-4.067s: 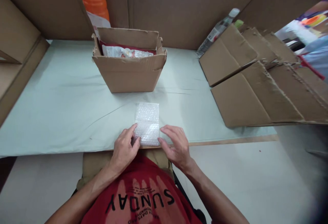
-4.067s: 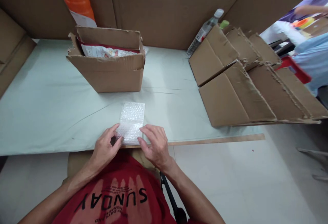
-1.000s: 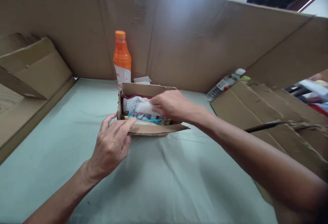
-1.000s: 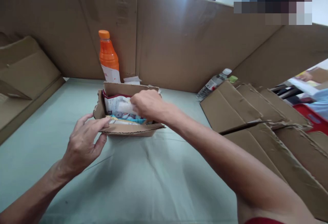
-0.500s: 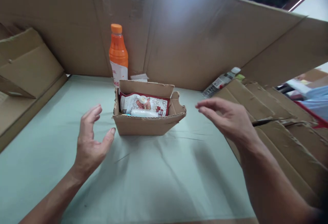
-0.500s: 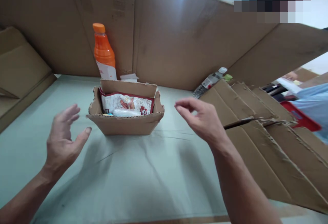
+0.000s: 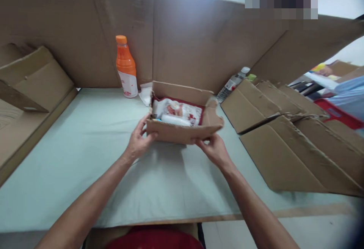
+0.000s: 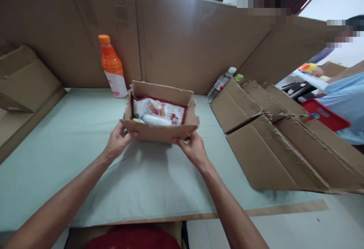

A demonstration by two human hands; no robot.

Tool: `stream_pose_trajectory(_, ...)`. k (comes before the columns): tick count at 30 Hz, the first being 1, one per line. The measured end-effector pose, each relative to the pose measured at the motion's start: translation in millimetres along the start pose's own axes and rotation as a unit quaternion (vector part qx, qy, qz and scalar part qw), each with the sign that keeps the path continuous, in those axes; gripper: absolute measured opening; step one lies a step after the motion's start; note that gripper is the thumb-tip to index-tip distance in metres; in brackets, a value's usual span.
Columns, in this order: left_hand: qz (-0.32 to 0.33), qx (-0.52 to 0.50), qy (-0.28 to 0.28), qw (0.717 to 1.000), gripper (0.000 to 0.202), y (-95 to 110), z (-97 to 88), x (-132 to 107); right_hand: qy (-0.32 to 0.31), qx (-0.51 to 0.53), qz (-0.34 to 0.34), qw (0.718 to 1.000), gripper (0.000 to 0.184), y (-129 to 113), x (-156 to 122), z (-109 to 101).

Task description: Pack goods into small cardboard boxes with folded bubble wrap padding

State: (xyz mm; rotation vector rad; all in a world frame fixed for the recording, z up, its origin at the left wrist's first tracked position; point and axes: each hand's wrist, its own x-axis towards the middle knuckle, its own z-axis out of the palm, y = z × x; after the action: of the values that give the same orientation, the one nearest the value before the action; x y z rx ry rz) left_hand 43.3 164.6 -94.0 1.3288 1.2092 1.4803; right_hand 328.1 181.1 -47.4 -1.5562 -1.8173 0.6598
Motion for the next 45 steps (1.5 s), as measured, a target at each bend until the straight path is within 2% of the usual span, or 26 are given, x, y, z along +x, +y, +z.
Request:
stream_pose_trajectory(3, -0.025, -0.006, -0.058, 0.998, 0.066, -1.2, 3.7, -24.8, 0.052, -0.032, -0.013, 0.998, 0.039, 18.4, -64.6, -12.3)
stream_pose_trajectory(5, -0.051, -0.001, -0.068, 0.996, 0.062, 0.2, -10.5, -41.3, 0.045, -0.017, -0.049, 0.998, 0.048, 24.1, -98.6, -9.0)
stream_pose_trajectory(7, -0.068, 0.02, -0.067, 0.995, 0.06, 5.9, -30.4, -53.7, 0.019, 0.006, -0.072, 0.997, 0.065, 27.0, -116.3, -4.8)
stream_pose_trajectory(10, -0.103, 0.11, -0.044, 0.988, 0.055, 18.3, -50.6, -68.1, -0.025, 0.048, -0.061, 0.997, 0.106, 32.7, -113.6, -6.1)
stream_pose_trajectory(12, -0.148, 0.171, -0.015, 0.974, 0.057, 23.2, -51.6, -77.9, -0.069, 0.089, -0.061, 0.992, 0.129, 37.7, -101.1, -9.0)
stream_pose_trajectory(14, -0.199, 0.176, -0.004, 0.964, 0.065, 23.7, -44.3, -86.8, -0.112, 0.129, -0.081, 0.982, 0.139, 42.2, -88.0, -8.9)
stream_pose_trajectory(16, -0.234, 0.129, -0.008, 0.964, 0.068, 21.5, -32.6, -90.5, -0.126, 0.157, -0.103, 0.974, 0.142, 46.2, -78.2, -4.6)
stream_pose_trajectory(19, -0.243, 0.072, -0.001, 0.967, 0.067, 17.0, -11.1, -79.0, -0.088, 0.17, -0.123, 0.974, 0.139, 53.2, -70.9, 3.4)
stream_pose_trajectory(23, -0.213, 0.046, -0.013, 0.976, 0.071, 4.6, 32.3, -31.0, 0.02, 0.157, -0.114, 0.981, 0.129, 69.1, -62.6, -1.7)
stream_pose_trajectory(25, -0.177, 0.014, -0.027, 0.984, 0.08, -7.1, 65.1, 0.2, 0.09, 0.146, -0.095, 0.981, 0.124, 81.6, -51.6, -11.2)
stream_pose_trajectory(28, -0.14, -0.04, -0.056, 0.988, 0.097, -27.6, 127.0, 44.2, 0.199, 0.125, -0.072, 0.969, 0.12, 105.3, -24.7, -27.4)
stream_pose_trajectory(32, -0.103, -0.108, -0.202, 0.968, 0.104, -50.2, 211.3, 84.9, 0.299, 0.066, -0.042, 0.951, 0.115, 136.9, 11.9, -43.7)
stream_pose_trajectory(35, -0.087, -0.122, -0.266, 0.952, 0.1, -62.5, 256.5, 101.7, 0.324, 0.003, -0.026, 0.946, 0.097, 154.1, 22.1, -47.8)
stream_pose_trajectory(37, -0.082, -0.118, -0.282, 0.949, 0.096, -69.3, 274.9, 109.0, 0.318, -0.009, -0.014, 0.948, 0.087, 162.5, 20.4, -45.4)
stream_pose_trajectory(39, -0.075, -0.107, -0.295, 0.946, 0.093, -74.9, 285.9, 115.6, 0.302, 0.011, 0.006, 0.953, 0.082, 169.2, 16.0, -39.5)
stream_pose_trajectory(45, -0.052, -0.065, -0.327, 0.941, 0.089, -85.1, 298.7, 128.1, 0.29, 0.109, 0.058, 0.949, 0.076, 181.2, 13.7, -18.7)
